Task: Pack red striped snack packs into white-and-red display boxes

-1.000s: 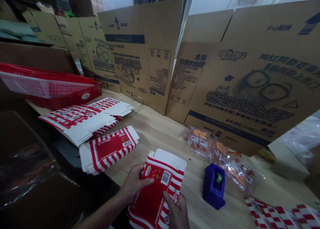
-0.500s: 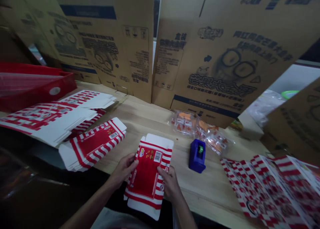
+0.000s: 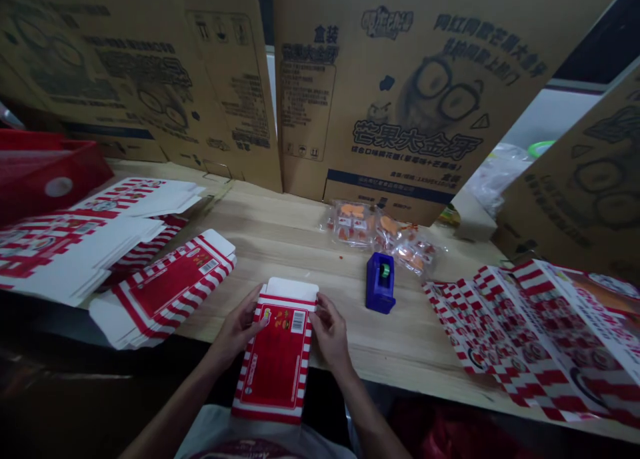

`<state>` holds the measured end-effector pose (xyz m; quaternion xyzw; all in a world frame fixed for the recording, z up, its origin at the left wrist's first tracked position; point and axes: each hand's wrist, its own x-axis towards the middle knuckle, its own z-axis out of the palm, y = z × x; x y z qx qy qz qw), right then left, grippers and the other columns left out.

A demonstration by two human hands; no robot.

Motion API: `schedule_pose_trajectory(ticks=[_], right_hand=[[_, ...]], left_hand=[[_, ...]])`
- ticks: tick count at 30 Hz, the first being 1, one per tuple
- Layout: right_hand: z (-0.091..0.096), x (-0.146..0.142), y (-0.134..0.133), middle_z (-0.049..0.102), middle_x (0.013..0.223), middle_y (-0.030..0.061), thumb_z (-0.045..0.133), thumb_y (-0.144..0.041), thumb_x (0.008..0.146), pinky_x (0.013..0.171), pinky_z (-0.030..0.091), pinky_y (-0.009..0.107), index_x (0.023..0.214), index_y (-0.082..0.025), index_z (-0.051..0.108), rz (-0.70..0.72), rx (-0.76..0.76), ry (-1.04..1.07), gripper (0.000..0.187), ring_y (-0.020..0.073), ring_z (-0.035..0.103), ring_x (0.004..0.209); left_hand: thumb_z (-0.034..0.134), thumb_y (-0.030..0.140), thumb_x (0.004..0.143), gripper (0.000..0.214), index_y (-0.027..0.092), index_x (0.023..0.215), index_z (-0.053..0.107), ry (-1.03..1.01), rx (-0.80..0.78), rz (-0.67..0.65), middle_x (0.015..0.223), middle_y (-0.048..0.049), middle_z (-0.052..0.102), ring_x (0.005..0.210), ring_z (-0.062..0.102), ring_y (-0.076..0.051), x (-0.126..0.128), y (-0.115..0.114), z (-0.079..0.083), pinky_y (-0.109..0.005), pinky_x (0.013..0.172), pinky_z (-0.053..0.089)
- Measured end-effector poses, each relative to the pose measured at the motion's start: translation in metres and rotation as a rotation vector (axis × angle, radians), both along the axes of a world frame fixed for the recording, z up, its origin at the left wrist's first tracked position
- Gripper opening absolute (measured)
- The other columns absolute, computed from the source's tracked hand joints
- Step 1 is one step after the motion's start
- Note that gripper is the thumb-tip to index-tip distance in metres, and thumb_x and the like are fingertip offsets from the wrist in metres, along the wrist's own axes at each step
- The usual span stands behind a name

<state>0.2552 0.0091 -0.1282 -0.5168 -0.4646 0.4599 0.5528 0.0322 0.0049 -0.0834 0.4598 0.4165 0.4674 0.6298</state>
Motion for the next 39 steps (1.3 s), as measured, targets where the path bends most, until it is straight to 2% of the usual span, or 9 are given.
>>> schedule_pose_trajectory(ticks=[6,9,12,17,22,28,32,35,39], right_hand=[[0.001,0.001,0.005,0.07,0.1,0.0067,0.065,-0.036,0.082,0.081,0.052,0.034,0.104,-0.023,0.073,0.063,0.072,-0.118,0.027,0.0216,0.064,0.092],[0.005,0.001,0.012,0.07,0.101,0.0074,0.066,-0.036,0.079,0.087,0.049,0.035,0.087,-0.022,0.076,0.051,0.084,-0.115,0.018,0.0227,0.063,0.097],[0.012,0.0,0.02,0.07,0.097,0.0067,0.07,-0.034,0.075,0.084,0.05,0.034,0.078,-0.022,0.074,0.068,0.049,-0.055,0.014,0.022,0.064,0.093],[0.028,0.003,0.028,0.069,0.083,-0.0005,0.079,-0.028,0.065,0.074,0.052,0.029,0.11,-0.027,0.065,0.184,-0.112,0.222,0.047,0.0172,0.065,0.078],[0.035,0.013,0.036,0.071,0.078,0.0019,0.083,-0.029,0.061,0.071,0.05,0.028,0.084,-0.019,0.069,0.411,-0.21,0.248,0.029,0.0168,0.065,0.071],[0.031,0.015,0.036,0.068,0.07,0.0004,0.081,-0.034,0.065,0.066,0.047,0.026,0.07,-0.018,0.068,0.388,-0.145,0.118,0.022,0.0147,0.061,0.066],[0.035,0.011,0.027,0.069,0.091,0.0044,0.078,-0.038,0.07,0.075,0.049,0.028,0.076,-0.019,0.071,0.393,-0.064,0.022,0.021,0.0176,0.063,0.083],[0.038,0.008,0.021,0.069,0.094,0.006,0.069,-0.043,0.078,0.076,0.049,0.029,0.073,-0.019,0.071,0.347,-0.031,-0.037,0.024,0.0189,0.063,0.086],[0.044,0.008,0.02,0.07,0.078,0.0041,0.071,-0.037,0.076,0.067,0.05,0.028,0.073,-0.02,0.07,0.365,-0.026,-0.182,0.018,0.0184,0.063,0.073]], left_hand=[[0.073,0.032,0.076,0.055,0.022,0.128,0.056,0.002,-0.074,-0.029,0.122,-0.0103,0.064,0.103,0.063,-0.024,-0.007,0.007,-0.002,-0.034,0.085,0.053],[0.074,0.036,0.072,0.029,0.015,0.092,0.073,0.051,-0.055,0.152,0.108,-0.0092,0.068,0.097,0.063,-0.021,-0.005,0.022,-0.006,-0.028,0.08,0.051],[0.076,0.036,0.067,0.024,0.012,0.064,0.069,0.047,-0.059,0.213,0.08,-0.0051,0.067,0.075,0.061,-0.015,-0.002,0.038,-0.009,-0.023,0.066,0.048],[0.078,0.027,0.06,0.032,0.016,0.088,0.067,0.027,-0.084,0.143,0.068,0.0028,0.061,0.061,0.057,-0.01,-0.007,0.053,-0.009,-0.02,0.058,0.045],[0.077,0.028,0.061,0.027,0.013,0.082,0.069,0.092,-0.035,0.041,0.072,-0.0026,0.066,0.066,0.059,-0.013,-0.014,0.055,-0.006,-0.023,0.061,0.047],[0.073,0.024,0.066,0.011,0.015,0.068,0.068,0.209,0.078,0.002,0.078,-0.0042,0.067,0.077,0.06,-0.016,-0.016,0.048,-0.002,-0.024,0.068,0.046],[0.067,0.03,0.074,0.017,0.015,0.067,0.066,0.332,0.149,-0.032,0.078,-0.0048,0.067,0.075,0.06,-0.016,-0.019,0.044,-0.001,-0.025,0.067,0.046],[0.066,0.03,0.076,0.015,0.015,0.072,0.066,0.409,0.193,-0.038,0.069,-0.0022,0.064,0.066,0.058,-0.014,-0.02,0.043,0.0,-0.023,0.061,0.045],[0.062,0.025,0.078,0.015,0.017,0.088,0.07,0.596,0.373,-0.081,0.081,-0.0056,0.069,0.071,0.061,-0.015,-0.021,0.041,0.005,-0.024,0.064,0.046]])
